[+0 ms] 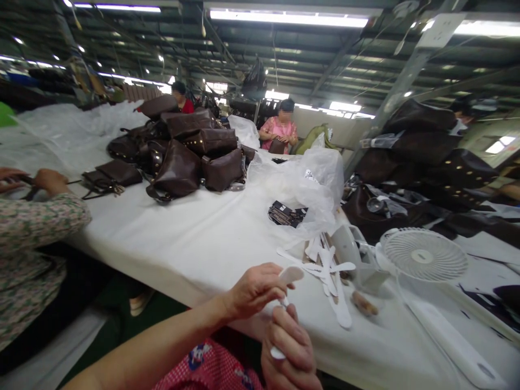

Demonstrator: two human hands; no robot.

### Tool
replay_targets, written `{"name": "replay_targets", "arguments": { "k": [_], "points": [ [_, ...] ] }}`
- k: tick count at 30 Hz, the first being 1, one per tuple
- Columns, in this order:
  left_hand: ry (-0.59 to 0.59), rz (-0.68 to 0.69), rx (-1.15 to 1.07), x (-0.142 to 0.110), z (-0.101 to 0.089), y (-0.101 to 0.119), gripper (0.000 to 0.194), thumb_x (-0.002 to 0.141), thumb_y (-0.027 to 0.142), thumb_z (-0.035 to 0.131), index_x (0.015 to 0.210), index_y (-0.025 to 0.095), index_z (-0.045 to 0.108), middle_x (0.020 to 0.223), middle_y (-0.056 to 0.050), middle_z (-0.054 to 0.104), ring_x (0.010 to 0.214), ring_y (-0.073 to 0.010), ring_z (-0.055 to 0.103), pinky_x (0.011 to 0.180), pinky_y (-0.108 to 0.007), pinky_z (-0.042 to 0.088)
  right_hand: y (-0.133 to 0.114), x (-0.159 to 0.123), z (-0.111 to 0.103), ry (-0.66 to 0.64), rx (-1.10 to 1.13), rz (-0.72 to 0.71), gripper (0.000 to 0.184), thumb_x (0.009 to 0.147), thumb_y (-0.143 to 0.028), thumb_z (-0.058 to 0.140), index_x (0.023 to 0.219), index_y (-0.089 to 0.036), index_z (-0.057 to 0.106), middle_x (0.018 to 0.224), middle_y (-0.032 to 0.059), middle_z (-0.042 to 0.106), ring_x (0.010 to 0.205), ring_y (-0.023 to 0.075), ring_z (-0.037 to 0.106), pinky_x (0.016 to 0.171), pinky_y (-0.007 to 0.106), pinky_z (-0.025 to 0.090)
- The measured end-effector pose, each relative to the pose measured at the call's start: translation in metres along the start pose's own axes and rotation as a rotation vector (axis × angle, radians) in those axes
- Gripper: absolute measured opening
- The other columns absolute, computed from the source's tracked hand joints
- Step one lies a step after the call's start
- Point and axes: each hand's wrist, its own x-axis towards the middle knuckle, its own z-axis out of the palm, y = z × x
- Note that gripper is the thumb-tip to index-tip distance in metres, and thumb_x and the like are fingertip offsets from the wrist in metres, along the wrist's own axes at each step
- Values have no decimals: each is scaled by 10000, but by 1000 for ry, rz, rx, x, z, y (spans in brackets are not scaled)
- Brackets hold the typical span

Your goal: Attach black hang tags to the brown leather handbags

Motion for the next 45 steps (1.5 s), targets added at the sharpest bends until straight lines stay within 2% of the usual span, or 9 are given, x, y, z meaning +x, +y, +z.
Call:
{"name": "replay_targets", "arguments": {
  "k": [5, 10, 16, 21, 26, 33, 37, 40, 45],
  "points": [
    [288, -497, -418, -16, 15, -15, 735, 885, 657, 403, 1453, 195, 341, 1472, -180, 415, 1196, -284, 538, 969, -422, 420, -34, 3, 22, 63, 251, -97, 403, 901, -511, 536, 683, -216, 368, 432, -120, 462, 194, -4, 157, 232, 113, 221],
    [130, -636, -450, -35, 22, -18, 631, 890, 633, 401, 1232, 144, 603, 1281, -144, 606, 1174, -277, 547, 976, -412, 416, -31, 2, 22, 321, 55, -148, 421, 841, -525, 614, 659, -193, 431, 430, -62, 518, 217, 18, 270, 229, 118, 210],
    [27, -689, -595, -23, 24, 8, 441, 823, 521, 590, 1025, 132, 639, 770, -46, 683, 627, -122, 586, 609, -230, 450, 5, 5, 18, 404, -5, 10, 542, 748, -717, 579, 647, -200, 449, 378, -51, 488, 204, 36, 271, 235, 144, 174],
    [156, -770, -624, -11, 26, 5, 322, 798, 485, 568, 782, 171, 502, 581, 35, 568, 473, -100, 545, 464, -193, 398, -13, -18, 10, 421, -618, 239, 619, 781, -747, 484, 865, -153, 636, 525, 49, 640, 331, 135, 505, 331, 227, 368],
    [71, -761, -407, -13, 31, -7, 237, 832, 389, 509, 736, 173, 490, 563, 67, 487, 387, -57, 426, 378, -174, 319, -63, -35, 7, 903, -1182, -190, 597, 739, -599, 639, 1175, -193, 608, 1082, 123, 703, 781, 211, 670, 670, 300, 520],
    [-245, -755, -652, -23, 27, 8, 288, 864, 422, 522, 797, 144, 563, 529, 60, 515, 375, -44, 387, 382, -175, 271, -86, -20, -6, 953, -1096, -317, 461, 873, -585, 480, 667, -184, 575, 537, 2, 554, 486, 124, 479, 470, 243, 391],
    [-198, -769, -943, -25, 16, 18, 366, 821, 504, 611, 820, 140, 575, 461, 87, 448, 330, -32, 274, 349, -182, 182, -73, -19, -14, 825, -1088, -362, 424, 828, -486, 594, 1108, -170, 631, 985, 99, 708, 746, 175, 634, 646, 285, 520],
    [-103, -766, -1099, -22, 13, 19, 381, 782, 515, 674, 807, 152, 563, 440, 102, 409, 311, -28, 214, 334, -182, 145, -58, -20, -11, 582, -1130, -313, 442, 895, -408, 509, 1305, -249, 554, 1375, 76, 553, 1181, 207, 558, 962, 330, 474],
    [-38, -755, -1054, -19, 13, 11, 447, 807, 537, 644, 994, 131, 629, 449, 119, 358, 341, -28, 159, 355, -182, 135, -39, -13, -3, 652, -1137, -293, 385, 872, -513, 507, 1011, -195, 675, 1003, 87, 704, 954, 218, 633, 872, 331, 490]
  ]
}}
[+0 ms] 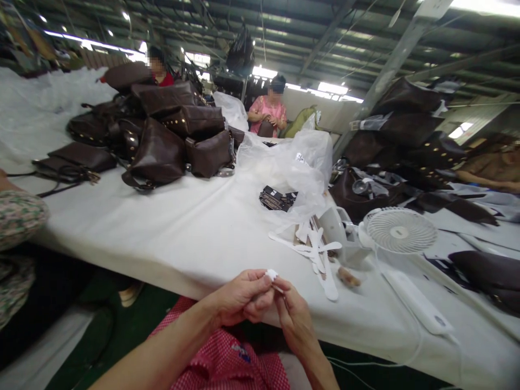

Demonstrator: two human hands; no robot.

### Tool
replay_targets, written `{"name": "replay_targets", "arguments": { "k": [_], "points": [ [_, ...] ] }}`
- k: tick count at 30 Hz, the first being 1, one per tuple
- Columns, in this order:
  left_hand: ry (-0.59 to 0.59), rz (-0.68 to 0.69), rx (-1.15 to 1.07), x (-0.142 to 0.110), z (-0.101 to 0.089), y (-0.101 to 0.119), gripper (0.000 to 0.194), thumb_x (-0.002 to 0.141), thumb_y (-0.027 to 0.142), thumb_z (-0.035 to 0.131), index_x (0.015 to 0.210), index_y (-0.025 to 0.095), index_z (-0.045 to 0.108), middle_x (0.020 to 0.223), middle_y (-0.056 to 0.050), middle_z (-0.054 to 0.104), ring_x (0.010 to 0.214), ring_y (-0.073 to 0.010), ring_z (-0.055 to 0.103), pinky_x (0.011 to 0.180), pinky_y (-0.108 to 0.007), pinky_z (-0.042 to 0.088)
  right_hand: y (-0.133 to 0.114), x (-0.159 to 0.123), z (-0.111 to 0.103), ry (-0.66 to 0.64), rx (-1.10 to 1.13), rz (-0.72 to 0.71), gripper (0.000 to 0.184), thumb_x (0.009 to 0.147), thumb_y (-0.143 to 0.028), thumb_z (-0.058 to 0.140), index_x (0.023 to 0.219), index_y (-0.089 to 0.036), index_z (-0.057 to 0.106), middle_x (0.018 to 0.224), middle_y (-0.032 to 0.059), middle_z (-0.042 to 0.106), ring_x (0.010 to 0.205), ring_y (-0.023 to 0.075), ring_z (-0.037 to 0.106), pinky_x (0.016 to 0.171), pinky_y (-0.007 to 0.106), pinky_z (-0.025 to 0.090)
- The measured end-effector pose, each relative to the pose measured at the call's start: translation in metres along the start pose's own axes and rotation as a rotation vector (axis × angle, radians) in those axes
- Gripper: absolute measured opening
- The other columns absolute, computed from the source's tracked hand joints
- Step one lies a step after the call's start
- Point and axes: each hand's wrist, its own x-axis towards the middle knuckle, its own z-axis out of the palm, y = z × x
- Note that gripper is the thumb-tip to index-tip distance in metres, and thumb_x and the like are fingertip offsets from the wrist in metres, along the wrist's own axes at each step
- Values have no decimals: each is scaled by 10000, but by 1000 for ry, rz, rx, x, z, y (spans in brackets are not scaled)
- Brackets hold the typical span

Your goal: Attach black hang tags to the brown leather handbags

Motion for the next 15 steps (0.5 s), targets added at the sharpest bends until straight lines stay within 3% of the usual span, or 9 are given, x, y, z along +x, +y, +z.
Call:
{"name": "replay_targets", "arguments": {
  "k": [2, 5, 7, 9, 12, 15],
  "points": [
    [7, 25, 168, 0, -6, 0, 543, 829, 559, 598, 1118, 101, 634, 478, 103, 375, 384, -39, 224, 403, -187, 189, -4, -3, 6, -31, 94, 115, 430, 875, -569, 475, 804, -179, 642, 703, 49, 664, 682, 179, 607, 686, 298, 489],
    [56, 121, 571, 0, -19, 5, 483, 881, 500, 532, 1146, 116, 655, 588, 49, 466, 523, -73, 366, 529, -205, 291, -14, -11, 11, -229, 450, 361, 429, 884, -578, 469, 733, -183, 544, 445, -36, 508, 435, 119, 468, 488, 241, 382],
    [115, 209, 821, 0, -28, 8, 345, 872, 435, 553, 986, 149, 708, 633, 33, 489, 593, -91, 401, 593, -218, 316, -21, -16, 10, -292, 665, 452, 391, 881, -549, 500, 723, -192, 499, 373, -69, 438, 373, 105, 419, 443, 222, 327],
    [121, 227, 911, -1, -34, 10, 300, 857, 422, 568, 803, 154, 692, 614, 30, 486, 594, -96, 411, 604, -221, 322, -24, -18, 6, -258, 722, 452, 372, 884, -520, 520, 711, -193, 482, 375, -69, 436, 385, 103, 433, 448, 217, 326],
    [157, 174, 640, -2, -32, 9, 373, 882, 488, 505, 832, 143, 640, 557, 44, 474, 489, -77, 365, 502, -208, 280, -18, -16, -6, -35, 503, 308, 340, 914, -483, 496, 759, -183, 532, 511, -25, 543, 510, 120, 523, 523, 236, 405],
    [203, 105, 255, -4, -23, 4, 378, 870, 501, 532, 902, 133, 611, 483, 84, 412, 382, -48, 221, 406, -200, 164, -9, -11, -21, 212, 80, -30, 220, 891, -364, 550, 1008, -184, 597, 948, 83, 677, 878, 200, 633, 752, 330, 507]
  ]
}}
